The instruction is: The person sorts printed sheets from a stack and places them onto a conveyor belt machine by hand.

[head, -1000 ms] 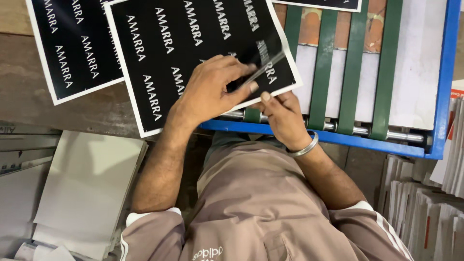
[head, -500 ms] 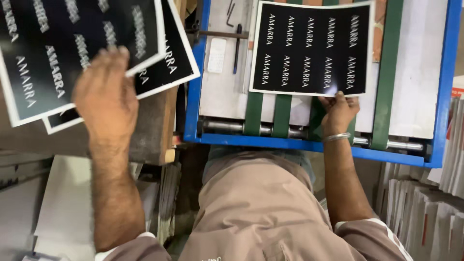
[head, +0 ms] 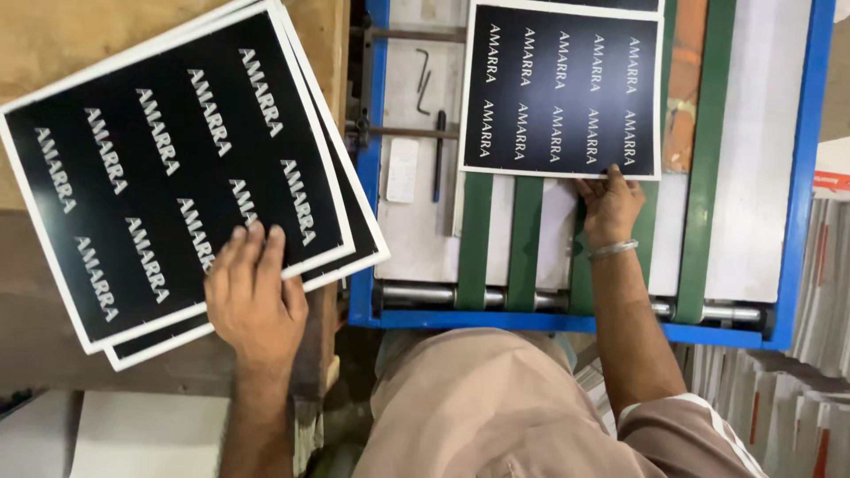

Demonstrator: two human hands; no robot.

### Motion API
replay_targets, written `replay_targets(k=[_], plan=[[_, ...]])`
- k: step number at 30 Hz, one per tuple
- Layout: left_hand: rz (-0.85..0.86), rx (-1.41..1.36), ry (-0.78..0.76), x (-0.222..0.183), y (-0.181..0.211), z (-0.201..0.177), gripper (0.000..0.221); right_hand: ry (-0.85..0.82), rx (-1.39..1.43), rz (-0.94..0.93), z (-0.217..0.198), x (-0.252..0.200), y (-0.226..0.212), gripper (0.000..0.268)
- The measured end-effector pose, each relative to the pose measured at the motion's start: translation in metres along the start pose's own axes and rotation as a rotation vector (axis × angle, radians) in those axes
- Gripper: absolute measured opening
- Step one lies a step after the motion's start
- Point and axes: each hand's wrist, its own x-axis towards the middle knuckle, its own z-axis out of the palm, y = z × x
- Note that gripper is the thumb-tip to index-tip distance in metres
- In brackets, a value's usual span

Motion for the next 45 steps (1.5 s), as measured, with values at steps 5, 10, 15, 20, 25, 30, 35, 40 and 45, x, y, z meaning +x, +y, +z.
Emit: replay_targets(k=[5,10,15,20,25,30,35,40,45], plan=[[-0.029,-0.020,-0.043,0.003,-0.002,-0.002,0.039,0.154,-0.173,0.124,0.024,0.003,-0.020,0.037],[-0.054,-0.037,-0.109,0.013,-0.001,-0.010,0.043,0.074,-0.325,0.050,0.036,0.002,-0.032,0.043],[-0.062,-0.004,-0.258,0.031,-0.001,-0.026,0.044,0.062,-0.558,0.092,0.063,-0.031,-0.048,0.044],[-0.094,-0.126,-0.325,0.061,-0.008,-0.042,0.042,-0.340,-0.636,0.364,0.148,-0.101,-0.073,0.046],[-0.063,-0.250,-0.344,0.107,0.028,-0.025,0.054,-1.135,-0.678,0.468,0.232,-0.153,-0.103,0.055],[0.120,-0.406,-0.304,0.149,0.060,0.006,0.060,-0.935,-0.654,0.489,0.273,-0.163,-0.094,0.037],[0.127,-0.415,-0.254,0.135,0.024,0.008,0.048,-0.417,-0.427,0.265,0.238,-0.096,-0.083,0.025],[0.115,-0.337,-0.341,0.065,-0.021,0.020,0.054,-0.061,-0.405,0.014,0.158,-0.015,-0.086,0.012],[0.161,-0.175,-0.398,-0.011,-0.042,0.043,0.075,0.235,-0.493,0.006,0.082,-0.013,-0.084,0.016]])
